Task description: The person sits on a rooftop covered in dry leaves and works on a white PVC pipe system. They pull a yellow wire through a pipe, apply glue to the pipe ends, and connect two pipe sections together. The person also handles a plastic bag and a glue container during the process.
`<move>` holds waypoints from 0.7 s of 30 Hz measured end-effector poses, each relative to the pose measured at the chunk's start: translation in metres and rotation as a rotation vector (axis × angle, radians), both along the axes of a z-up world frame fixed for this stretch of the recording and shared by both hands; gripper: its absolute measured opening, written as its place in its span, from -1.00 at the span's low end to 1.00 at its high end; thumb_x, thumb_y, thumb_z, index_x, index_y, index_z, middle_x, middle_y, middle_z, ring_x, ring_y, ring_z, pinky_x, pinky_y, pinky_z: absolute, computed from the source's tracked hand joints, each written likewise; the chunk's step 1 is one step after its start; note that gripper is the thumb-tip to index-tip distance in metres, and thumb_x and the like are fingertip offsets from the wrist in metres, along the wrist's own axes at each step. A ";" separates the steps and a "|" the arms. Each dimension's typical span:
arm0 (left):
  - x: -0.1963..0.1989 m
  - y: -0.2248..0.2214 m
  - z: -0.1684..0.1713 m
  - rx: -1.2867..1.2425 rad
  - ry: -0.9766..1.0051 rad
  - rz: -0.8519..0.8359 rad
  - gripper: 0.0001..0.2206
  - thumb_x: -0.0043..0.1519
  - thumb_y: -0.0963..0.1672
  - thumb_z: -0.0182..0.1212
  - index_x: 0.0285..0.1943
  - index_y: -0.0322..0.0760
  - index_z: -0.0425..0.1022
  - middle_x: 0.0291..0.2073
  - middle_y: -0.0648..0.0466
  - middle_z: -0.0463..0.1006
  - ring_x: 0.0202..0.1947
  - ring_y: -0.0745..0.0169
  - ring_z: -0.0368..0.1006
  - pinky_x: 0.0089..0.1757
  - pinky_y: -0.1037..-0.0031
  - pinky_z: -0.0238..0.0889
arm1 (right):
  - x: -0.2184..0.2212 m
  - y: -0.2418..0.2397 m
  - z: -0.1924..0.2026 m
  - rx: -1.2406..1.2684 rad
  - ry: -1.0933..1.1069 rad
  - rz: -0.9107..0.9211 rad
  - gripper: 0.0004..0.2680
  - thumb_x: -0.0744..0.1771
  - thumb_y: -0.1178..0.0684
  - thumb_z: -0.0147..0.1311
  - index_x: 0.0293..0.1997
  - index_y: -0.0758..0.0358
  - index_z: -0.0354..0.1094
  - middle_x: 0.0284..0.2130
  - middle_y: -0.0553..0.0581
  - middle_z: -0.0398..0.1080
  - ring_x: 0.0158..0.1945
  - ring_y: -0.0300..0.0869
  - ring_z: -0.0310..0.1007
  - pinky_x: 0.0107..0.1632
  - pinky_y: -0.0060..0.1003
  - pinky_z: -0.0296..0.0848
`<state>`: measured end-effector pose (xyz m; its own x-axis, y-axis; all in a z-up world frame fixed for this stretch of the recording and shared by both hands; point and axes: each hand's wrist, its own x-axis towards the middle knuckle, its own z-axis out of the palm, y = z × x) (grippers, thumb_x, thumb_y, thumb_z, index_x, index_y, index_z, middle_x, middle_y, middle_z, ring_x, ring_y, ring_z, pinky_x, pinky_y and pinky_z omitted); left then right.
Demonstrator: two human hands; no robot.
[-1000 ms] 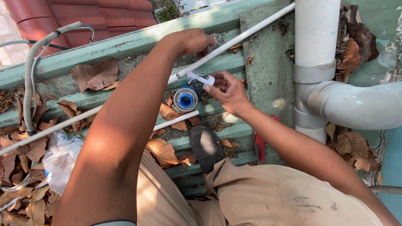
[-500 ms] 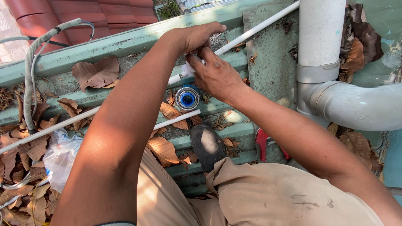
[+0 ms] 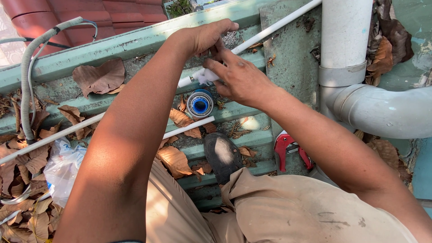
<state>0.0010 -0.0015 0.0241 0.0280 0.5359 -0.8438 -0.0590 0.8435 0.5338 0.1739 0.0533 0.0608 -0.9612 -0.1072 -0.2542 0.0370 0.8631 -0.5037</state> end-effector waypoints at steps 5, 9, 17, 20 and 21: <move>0.000 -0.005 0.002 0.005 0.030 -0.055 -0.32 0.10 0.27 -0.25 -0.29 -0.29 0.59 -0.43 0.02 0.44 -0.49 0.20 0.00 -0.30 0.36 -0.08 | 0.036 -0.006 0.002 -0.089 0.088 -0.143 -0.62 0.36 0.02 0.20 0.30 0.26 0.22 0.00 0.26 0.27 -0.23 0.07 0.45 -0.27 0.06 0.60; 0.003 -0.007 0.001 0.003 0.037 -0.049 -0.31 0.09 0.27 -0.28 -0.27 -0.26 0.59 -0.38 0.01 0.46 -0.29 0.17 0.16 -0.10 0.38 -0.05 | 0.048 -0.024 0.006 -0.228 0.090 -0.141 -0.66 0.35 -0.06 0.15 0.25 0.18 0.28 -0.07 0.17 0.32 -0.19 -0.02 0.42 -0.25 -0.05 0.51; 0.004 -0.010 0.004 -0.009 0.046 -0.016 -0.34 0.08 0.27 -0.24 -0.26 -0.24 0.57 -0.38 0.00 0.49 -0.29 0.18 0.19 -0.09 0.40 -0.02 | 0.029 -0.054 -0.004 -0.070 0.123 0.109 -0.60 0.25 0.02 0.26 0.17 0.24 0.25 -0.17 0.23 0.25 -0.25 0.21 0.41 -0.28 0.11 0.46; 0.004 -0.010 0.005 -0.006 0.059 -0.021 -0.34 0.07 0.28 -0.24 -0.25 -0.21 0.58 -0.33 0.03 0.50 -0.23 0.17 0.20 -0.04 0.39 -0.02 | 0.027 -0.063 -0.017 0.015 0.031 0.147 -0.67 0.22 0.02 0.18 0.05 0.22 0.27 -0.23 0.19 0.25 -0.20 0.16 0.38 -0.29 0.11 0.44; 0.004 -0.010 0.005 0.002 0.069 -0.031 -0.35 0.08 0.28 -0.25 -0.28 -0.20 0.56 -0.35 0.05 0.51 -0.24 0.18 0.22 -0.03 0.38 -0.02 | 0.028 -0.065 -0.023 0.060 0.038 0.139 -0.68 0.23 0.01 0.19 0.03 0.20 0.26 -0.22 0.20 0.26 -0.21 0.16 0.40 -0.31 0.12 0.46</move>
